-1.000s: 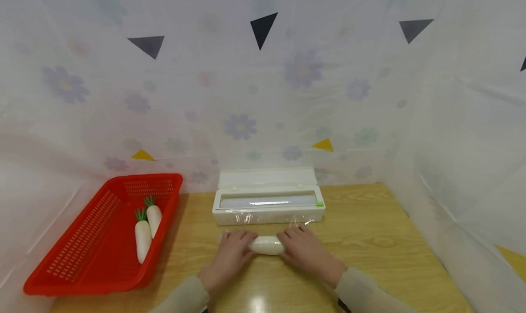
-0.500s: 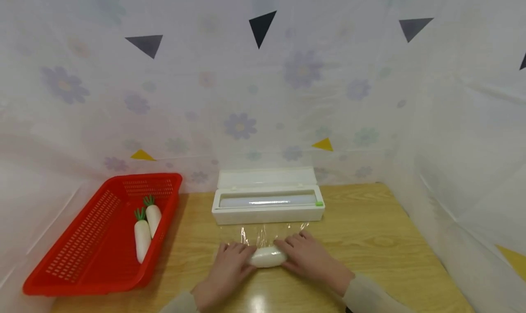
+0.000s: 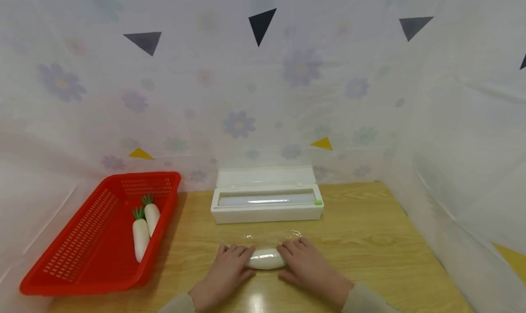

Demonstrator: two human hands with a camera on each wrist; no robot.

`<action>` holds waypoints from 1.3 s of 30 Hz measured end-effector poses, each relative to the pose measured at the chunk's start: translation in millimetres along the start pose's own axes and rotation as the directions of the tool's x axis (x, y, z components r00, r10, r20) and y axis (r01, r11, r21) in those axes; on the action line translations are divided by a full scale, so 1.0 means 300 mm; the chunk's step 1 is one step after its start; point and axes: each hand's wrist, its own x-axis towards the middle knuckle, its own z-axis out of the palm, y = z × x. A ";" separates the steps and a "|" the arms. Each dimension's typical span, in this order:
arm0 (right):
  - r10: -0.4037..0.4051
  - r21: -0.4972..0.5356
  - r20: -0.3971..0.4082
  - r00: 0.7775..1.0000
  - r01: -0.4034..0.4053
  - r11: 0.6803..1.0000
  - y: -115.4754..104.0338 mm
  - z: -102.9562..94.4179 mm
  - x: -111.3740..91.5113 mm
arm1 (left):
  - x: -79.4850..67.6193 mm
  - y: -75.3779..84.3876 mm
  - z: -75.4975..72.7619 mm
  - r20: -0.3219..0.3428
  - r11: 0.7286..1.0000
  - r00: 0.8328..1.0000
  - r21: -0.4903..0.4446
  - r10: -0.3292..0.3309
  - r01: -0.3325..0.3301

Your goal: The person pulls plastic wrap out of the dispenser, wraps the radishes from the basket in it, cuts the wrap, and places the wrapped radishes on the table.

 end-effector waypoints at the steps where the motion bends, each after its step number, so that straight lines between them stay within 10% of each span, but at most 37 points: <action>1: 0.007 -0.005 -0.007 1.000 -0.007 1.000 -0.004 0.000 0.004 | 0.004 0.000 -0.001 -0.005 1.000 1.000 0.010 0.001 -0.001; 17: 0.015 0.001 -0.028 0.999 -0.015 1.000 -0.010 0.003 0.029 | 0.031 -0.068 0.002 0.070 0.960 0.996 -0.277 0.052 -0.030; 25: -0.044 0.024 -0.127 0.991 0.048 0.999 0.030 0.015 0.040 | 0.065 -0.094 -0.012 0.112 0.971 0.993 -0.237 0.050 -0.022; 39: -0.046 -0.039 -0.078 0.996 0.044 0.998 0.043 0.007 0.062 | 0.087 -0.141 -0.005 0.081 0.950 0.994 -0.310 0.080 -0.051</action>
